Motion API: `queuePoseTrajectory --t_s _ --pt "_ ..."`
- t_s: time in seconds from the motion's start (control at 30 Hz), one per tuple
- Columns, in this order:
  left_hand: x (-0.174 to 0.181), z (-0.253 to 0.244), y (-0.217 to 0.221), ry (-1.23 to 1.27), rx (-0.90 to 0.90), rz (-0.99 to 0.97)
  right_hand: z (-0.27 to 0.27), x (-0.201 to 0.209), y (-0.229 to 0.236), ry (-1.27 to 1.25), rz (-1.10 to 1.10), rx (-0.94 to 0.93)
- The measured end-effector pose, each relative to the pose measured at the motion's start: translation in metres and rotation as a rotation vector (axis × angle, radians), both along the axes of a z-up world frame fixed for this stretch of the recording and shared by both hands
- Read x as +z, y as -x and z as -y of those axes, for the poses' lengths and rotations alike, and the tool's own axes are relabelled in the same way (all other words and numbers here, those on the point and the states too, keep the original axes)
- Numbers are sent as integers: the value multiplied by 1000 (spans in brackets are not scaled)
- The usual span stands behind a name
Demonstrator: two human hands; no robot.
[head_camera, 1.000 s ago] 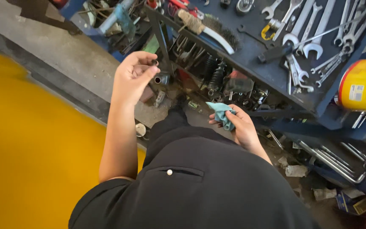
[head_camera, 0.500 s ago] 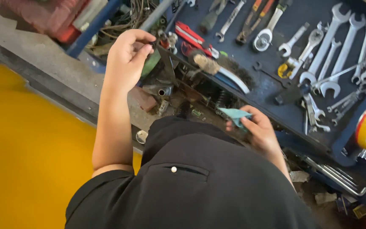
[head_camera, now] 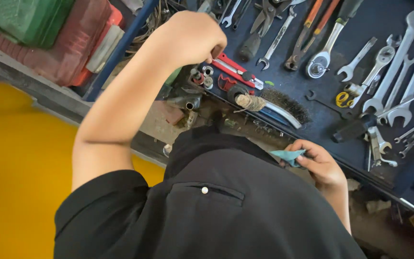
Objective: The person cleans various tools on a workbench using a blue cloth. They wipe a red utility knife, a pair of pliers, a ratchet, and a socket, then place them back on the workbench.
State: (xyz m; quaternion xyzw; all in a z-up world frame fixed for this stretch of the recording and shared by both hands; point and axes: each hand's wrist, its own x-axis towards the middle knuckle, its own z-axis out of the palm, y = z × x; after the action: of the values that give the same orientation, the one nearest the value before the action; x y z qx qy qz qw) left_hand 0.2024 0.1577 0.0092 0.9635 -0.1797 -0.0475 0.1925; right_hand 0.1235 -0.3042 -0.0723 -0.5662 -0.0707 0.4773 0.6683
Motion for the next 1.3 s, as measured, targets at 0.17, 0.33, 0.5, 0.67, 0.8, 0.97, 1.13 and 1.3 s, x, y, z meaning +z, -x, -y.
queuePoseTrajectory --t_s 0.17,0.33,0.5,0.67,0.8,0.97,1.13,1.3 --pt "-12 4 -31 -189 -131 -279 -5 7 1 41 41 -53" --pt "-15 6 -37 -252 -173 -351 0 4 11 20 10 -111" --pt "-25 2 -38 -224 -226 -339 1 -3 15 15 19 -159" --pt "-23 4 -37 -247 -239 -317 -2 -7 15 5 34 -164" --pt "-26 4 -38 -217 -258 -314 -4 -10 17 12 54 -168" --pt "-30 6 -38 -217 -222 -316 -8 -5 22 26 53 -194" --pt "-30 8 -39 -277 -253 -292 -5 -8 24 22 49 -191" --pt "-28 7 -37 -249 -241 -315 -4 -9 28 55 59 -202"
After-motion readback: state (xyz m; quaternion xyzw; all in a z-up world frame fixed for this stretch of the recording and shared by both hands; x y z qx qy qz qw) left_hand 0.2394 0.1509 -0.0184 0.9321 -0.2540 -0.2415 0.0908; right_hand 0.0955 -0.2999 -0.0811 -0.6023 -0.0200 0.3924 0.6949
